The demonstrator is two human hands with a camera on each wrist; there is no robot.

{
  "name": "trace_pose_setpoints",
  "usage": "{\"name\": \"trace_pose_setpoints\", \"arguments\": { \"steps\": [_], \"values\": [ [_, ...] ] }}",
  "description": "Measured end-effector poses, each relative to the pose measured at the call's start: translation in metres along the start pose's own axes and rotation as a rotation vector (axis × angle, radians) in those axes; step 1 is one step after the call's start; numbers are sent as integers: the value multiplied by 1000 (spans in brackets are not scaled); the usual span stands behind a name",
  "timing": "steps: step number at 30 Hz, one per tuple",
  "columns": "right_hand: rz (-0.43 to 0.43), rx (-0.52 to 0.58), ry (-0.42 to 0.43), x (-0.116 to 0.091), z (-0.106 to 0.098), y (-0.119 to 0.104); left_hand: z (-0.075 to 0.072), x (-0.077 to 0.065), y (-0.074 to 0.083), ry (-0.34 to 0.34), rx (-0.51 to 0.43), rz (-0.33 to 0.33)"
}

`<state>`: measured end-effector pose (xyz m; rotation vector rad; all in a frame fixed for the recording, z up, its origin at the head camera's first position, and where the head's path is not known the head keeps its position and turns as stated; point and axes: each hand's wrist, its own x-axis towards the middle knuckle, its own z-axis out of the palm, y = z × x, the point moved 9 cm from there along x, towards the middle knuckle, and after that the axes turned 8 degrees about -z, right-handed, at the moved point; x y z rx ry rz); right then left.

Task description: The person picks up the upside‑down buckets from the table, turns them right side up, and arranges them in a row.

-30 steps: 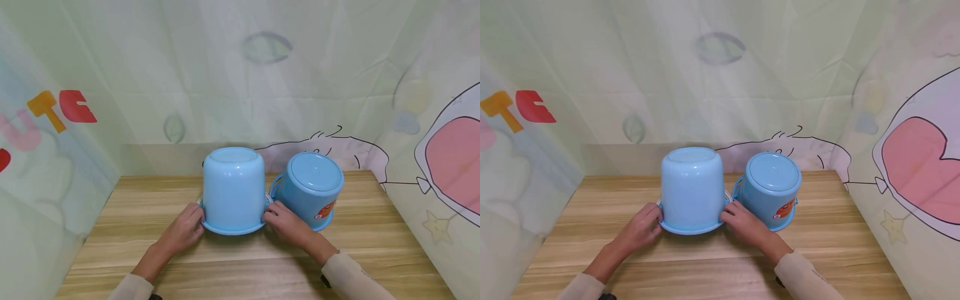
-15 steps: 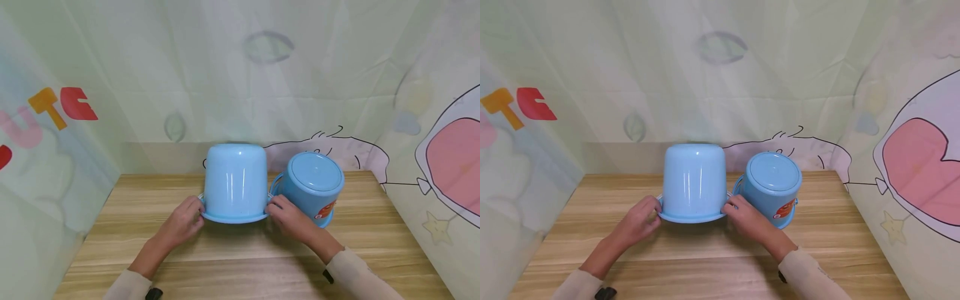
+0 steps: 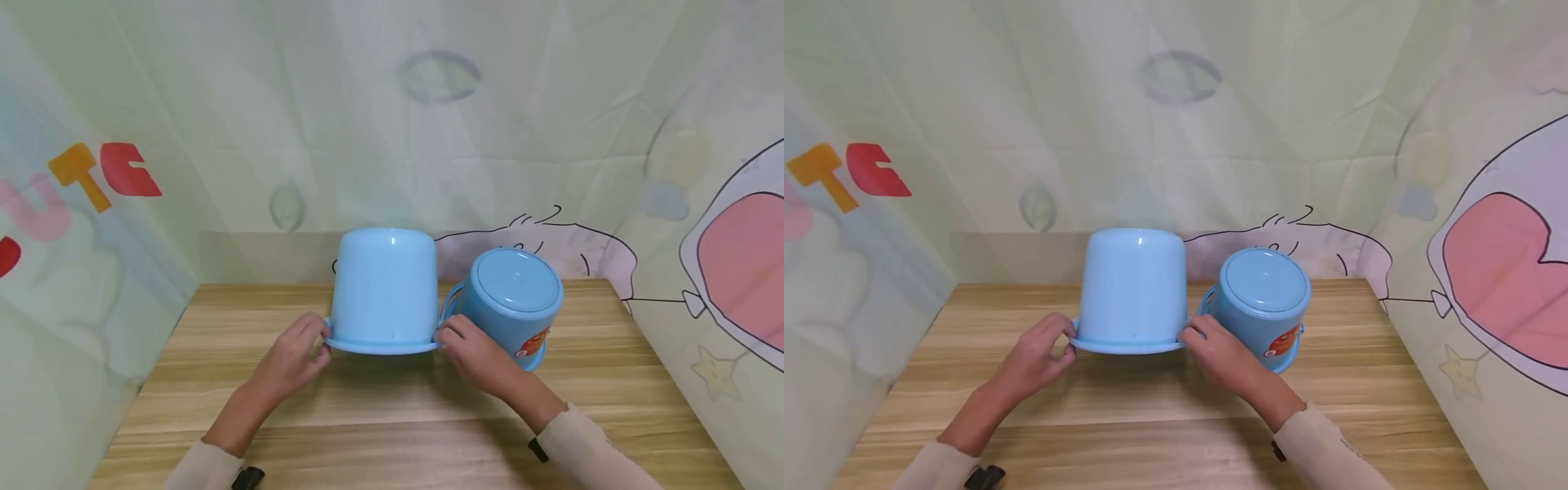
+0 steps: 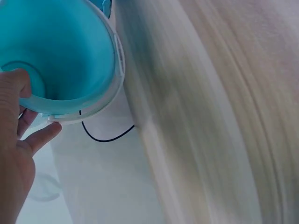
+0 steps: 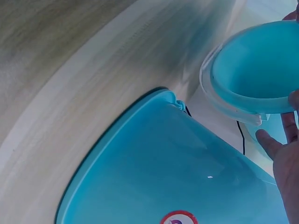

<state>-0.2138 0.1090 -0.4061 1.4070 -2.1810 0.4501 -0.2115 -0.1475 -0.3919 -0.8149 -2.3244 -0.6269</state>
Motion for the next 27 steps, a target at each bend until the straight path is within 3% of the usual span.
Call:
{"name": "trace_pose_setpoints", "arguments": {
  "steps": [9,17,27],
  "values": [
    [-28,-23,55,2,-12,-2,-12,10,7,18,-22,6],
    [-40,-29,90,7,-20,-1,-18,16,7,17,-52,-33],
    [-17,-49,136,11,-33,0,-26,22,8,58,-84,-47]
  ]
}}
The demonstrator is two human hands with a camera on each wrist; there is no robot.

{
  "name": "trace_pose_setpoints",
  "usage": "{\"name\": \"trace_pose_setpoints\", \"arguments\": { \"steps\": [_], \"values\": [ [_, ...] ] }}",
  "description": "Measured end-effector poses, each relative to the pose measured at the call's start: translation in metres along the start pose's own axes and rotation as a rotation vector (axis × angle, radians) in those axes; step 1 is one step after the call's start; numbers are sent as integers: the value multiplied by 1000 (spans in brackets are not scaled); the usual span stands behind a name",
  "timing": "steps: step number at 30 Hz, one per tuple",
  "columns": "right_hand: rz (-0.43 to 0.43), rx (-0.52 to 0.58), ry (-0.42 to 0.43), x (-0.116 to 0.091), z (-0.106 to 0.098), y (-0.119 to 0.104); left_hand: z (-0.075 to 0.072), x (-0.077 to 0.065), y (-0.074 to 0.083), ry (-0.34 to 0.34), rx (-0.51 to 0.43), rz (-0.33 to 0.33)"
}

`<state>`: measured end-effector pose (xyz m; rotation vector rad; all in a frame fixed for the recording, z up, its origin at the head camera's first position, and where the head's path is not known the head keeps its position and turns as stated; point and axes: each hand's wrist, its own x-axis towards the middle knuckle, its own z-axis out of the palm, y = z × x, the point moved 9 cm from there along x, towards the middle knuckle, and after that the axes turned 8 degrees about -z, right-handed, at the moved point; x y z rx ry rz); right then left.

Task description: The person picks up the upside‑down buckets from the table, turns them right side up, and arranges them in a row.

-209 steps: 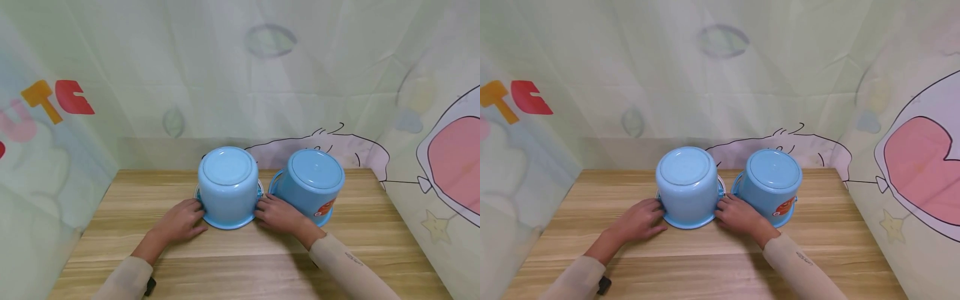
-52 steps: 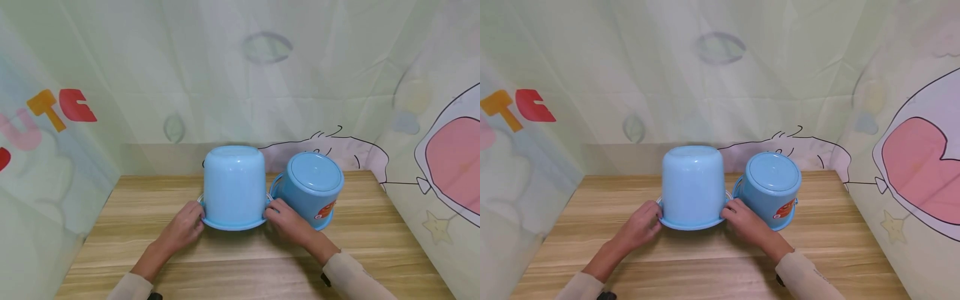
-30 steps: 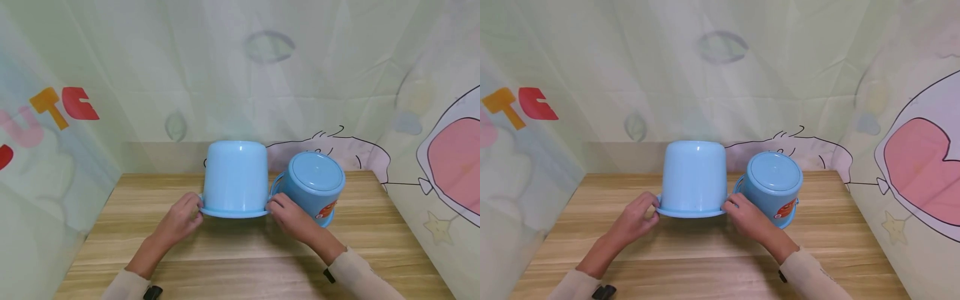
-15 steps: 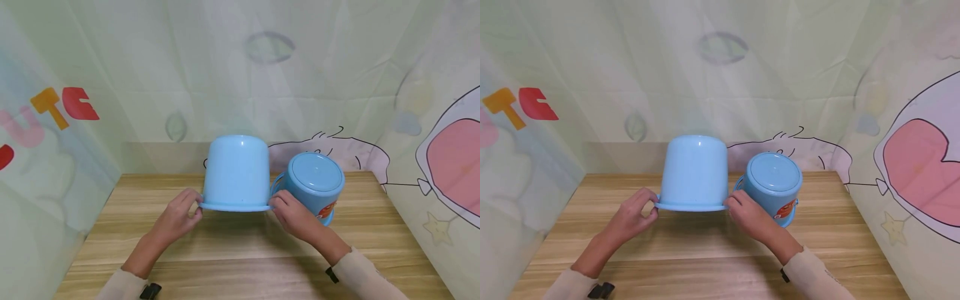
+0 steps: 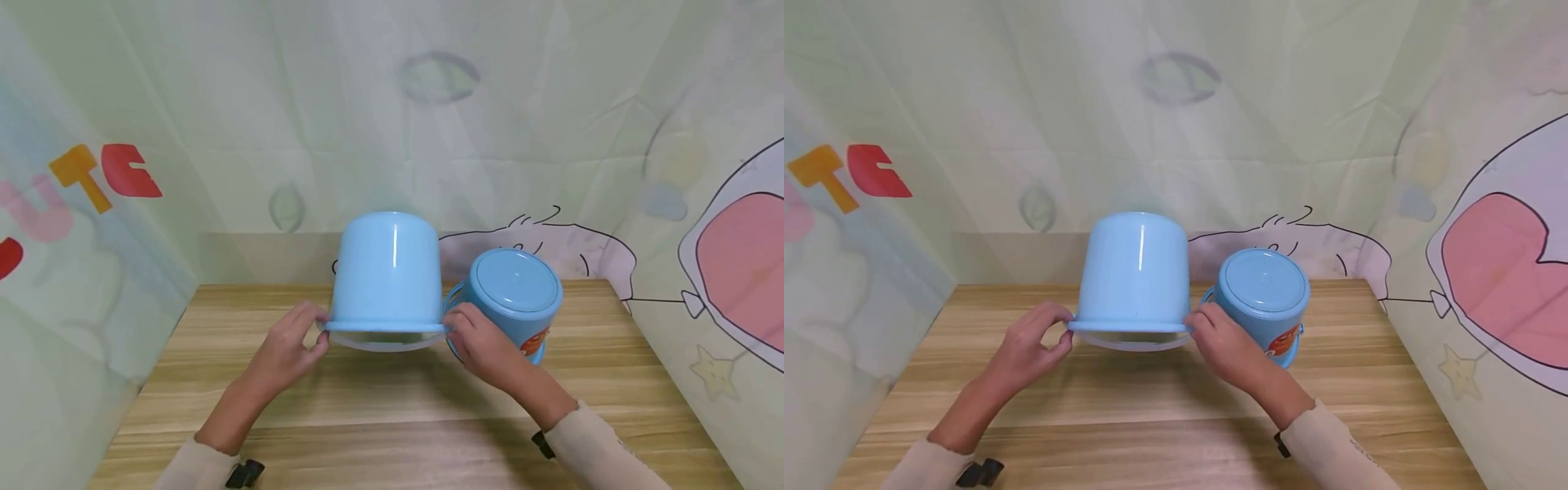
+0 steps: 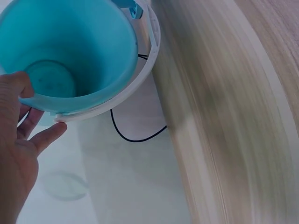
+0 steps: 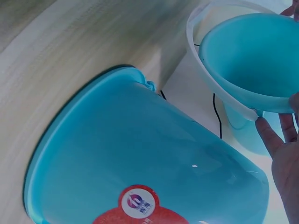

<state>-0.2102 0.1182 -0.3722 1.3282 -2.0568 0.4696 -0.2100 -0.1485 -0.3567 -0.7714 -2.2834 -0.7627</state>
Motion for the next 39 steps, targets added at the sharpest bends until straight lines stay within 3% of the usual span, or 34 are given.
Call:
{"name": "trace_pose_setpoints", "arguments": {
  "steps": [8,15,22,28,39],
  "values": [
    [55,-6,-44,2,-8,4,-3,7,7,31,-33,44],
    [51,6,-41,6,-11,6,-3,6,4,-1,-77,-9],
    [99,59,-60,9,-13,7,-10,8,10,21,-40,20],
    [158,118,-86,13,-15,12,-15,11,11,28,-64,19],
    [169,153,-55,22,-29,17,-22,23,16,49,-71,8]
  ]
}}
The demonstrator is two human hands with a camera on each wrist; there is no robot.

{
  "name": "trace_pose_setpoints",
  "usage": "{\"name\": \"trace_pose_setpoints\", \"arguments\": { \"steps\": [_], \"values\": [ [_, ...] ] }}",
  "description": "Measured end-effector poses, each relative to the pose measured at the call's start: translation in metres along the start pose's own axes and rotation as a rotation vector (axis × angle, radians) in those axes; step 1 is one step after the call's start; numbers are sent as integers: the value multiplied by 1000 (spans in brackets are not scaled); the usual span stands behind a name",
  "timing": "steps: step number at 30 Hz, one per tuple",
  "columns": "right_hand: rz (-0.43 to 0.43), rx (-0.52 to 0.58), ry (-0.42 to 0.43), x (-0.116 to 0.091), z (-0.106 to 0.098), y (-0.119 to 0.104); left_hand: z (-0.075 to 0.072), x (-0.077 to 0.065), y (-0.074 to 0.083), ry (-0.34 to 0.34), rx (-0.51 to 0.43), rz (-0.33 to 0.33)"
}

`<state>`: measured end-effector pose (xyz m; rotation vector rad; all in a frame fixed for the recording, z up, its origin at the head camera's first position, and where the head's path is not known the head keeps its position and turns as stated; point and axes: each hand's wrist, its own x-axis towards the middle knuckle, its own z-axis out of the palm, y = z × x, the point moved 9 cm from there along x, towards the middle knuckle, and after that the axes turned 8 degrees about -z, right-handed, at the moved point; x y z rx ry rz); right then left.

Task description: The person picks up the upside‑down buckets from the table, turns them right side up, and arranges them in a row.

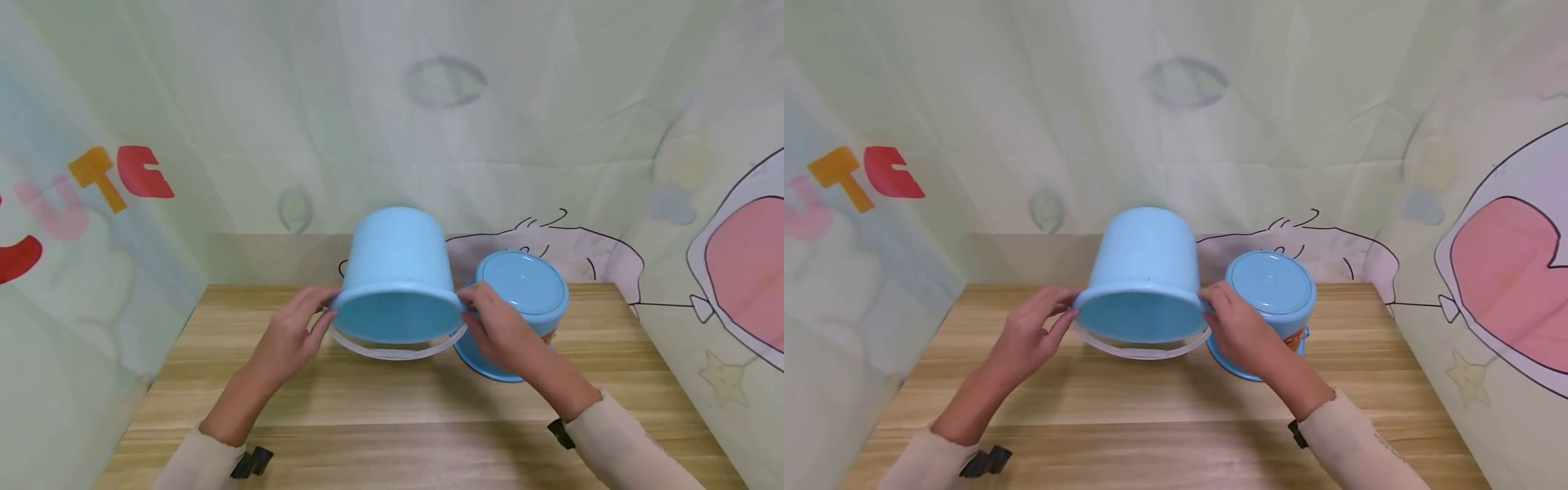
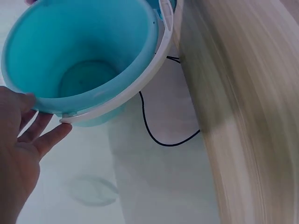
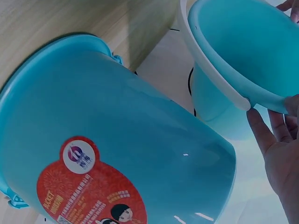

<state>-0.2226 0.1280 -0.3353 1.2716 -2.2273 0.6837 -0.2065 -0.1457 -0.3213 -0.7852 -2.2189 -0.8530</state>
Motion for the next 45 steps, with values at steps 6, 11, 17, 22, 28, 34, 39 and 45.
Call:
{"name": "trace_pose_setpoints", "arguments": {
  "steps": [6,11,17,22,28,34,39,45],
  "values": [
    [56,21,-4,2,-4,5,0,8,3,-11,21,-42],
    [71,20,-9,6,-8,8,0,13,5,-31,30,-71],
    [102,53,-24,12,-9,10,-4,18,3,-38,37,-119],
    [157,89,-37,15,-9,14,-7,20,1,-40,31,-163],
    [234,147,-51,19,-10,17,-6,24,-2,-74,24,-234],
    [318,247,-47,19,-10,22,-6,26,-4,-101,24,-285],
    [368,307,-50,19,-9,26,-7,30,-5,-89,7,-305],
    [415,342,-54,17,-5,29,-7,32,-6,-90,-6,-319]
  ]
}}
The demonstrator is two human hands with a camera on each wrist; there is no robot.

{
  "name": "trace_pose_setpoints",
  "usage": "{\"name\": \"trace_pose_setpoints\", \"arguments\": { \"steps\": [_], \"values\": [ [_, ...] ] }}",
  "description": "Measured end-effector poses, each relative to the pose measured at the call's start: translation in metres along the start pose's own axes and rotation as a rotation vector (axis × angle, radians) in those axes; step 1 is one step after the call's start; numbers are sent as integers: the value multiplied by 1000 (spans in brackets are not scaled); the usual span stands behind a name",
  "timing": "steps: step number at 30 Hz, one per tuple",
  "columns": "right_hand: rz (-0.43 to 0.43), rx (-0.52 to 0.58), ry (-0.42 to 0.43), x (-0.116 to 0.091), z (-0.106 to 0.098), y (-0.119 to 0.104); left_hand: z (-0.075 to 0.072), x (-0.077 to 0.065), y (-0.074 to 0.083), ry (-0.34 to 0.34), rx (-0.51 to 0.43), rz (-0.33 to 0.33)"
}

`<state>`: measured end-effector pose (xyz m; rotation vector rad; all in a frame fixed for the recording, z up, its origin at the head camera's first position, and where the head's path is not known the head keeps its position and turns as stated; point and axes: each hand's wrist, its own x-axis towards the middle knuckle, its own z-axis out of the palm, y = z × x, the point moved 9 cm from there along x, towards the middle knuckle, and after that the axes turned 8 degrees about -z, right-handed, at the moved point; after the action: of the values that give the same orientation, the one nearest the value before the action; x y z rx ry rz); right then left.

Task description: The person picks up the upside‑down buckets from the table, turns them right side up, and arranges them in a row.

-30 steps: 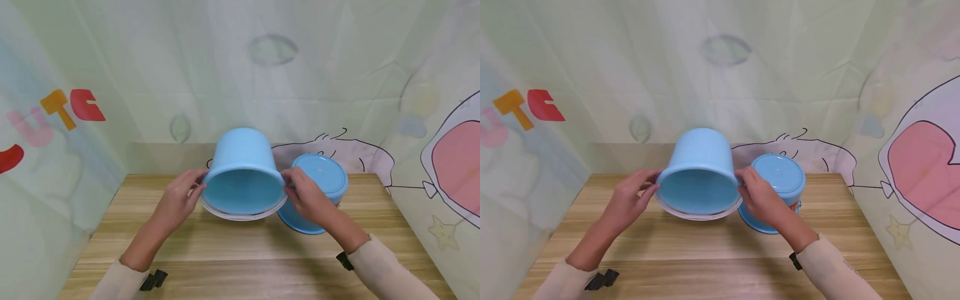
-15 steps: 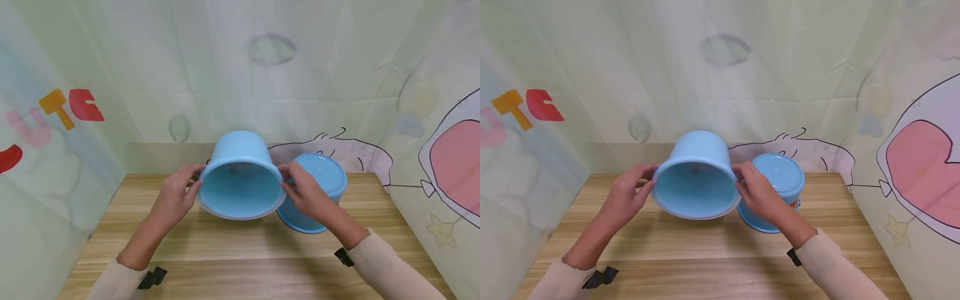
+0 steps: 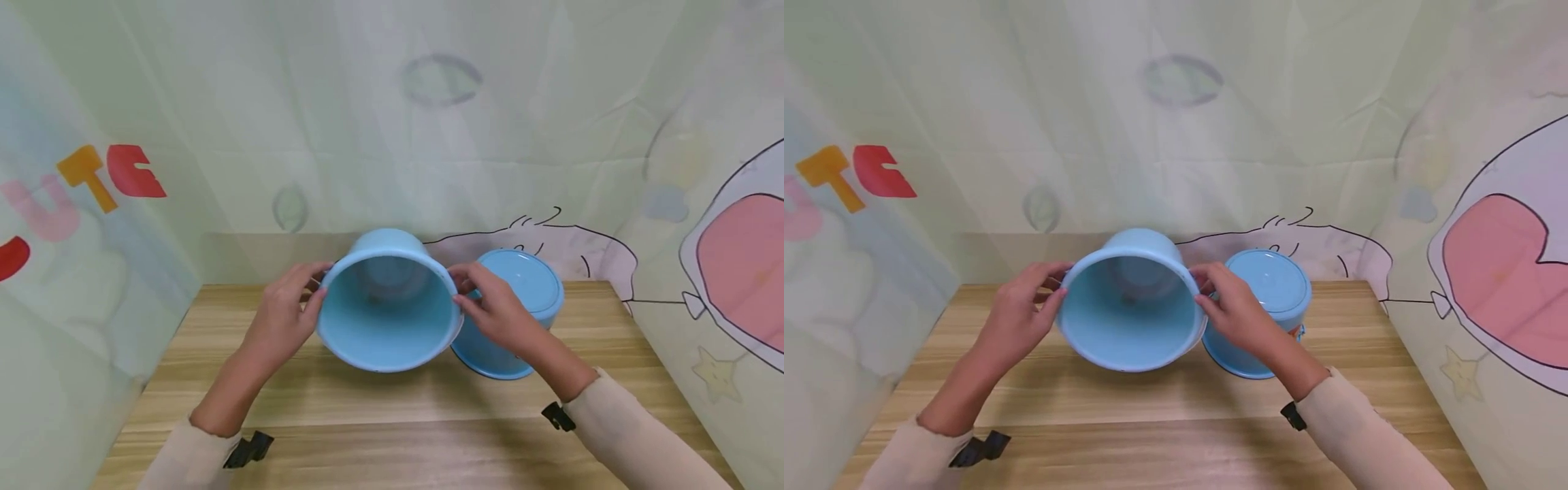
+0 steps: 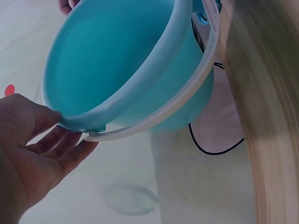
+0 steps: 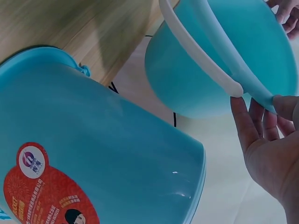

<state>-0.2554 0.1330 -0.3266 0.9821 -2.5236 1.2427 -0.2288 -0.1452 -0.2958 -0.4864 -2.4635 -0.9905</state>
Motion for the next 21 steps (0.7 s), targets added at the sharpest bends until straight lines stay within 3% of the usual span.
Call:
{"name": "trace_pose_setpoints", "arguments": {
  "steps": [21],
  "values": [
    [84,-24,-27,11,3,6,3,8,-14,-63,-3,-139]
  ]
}}
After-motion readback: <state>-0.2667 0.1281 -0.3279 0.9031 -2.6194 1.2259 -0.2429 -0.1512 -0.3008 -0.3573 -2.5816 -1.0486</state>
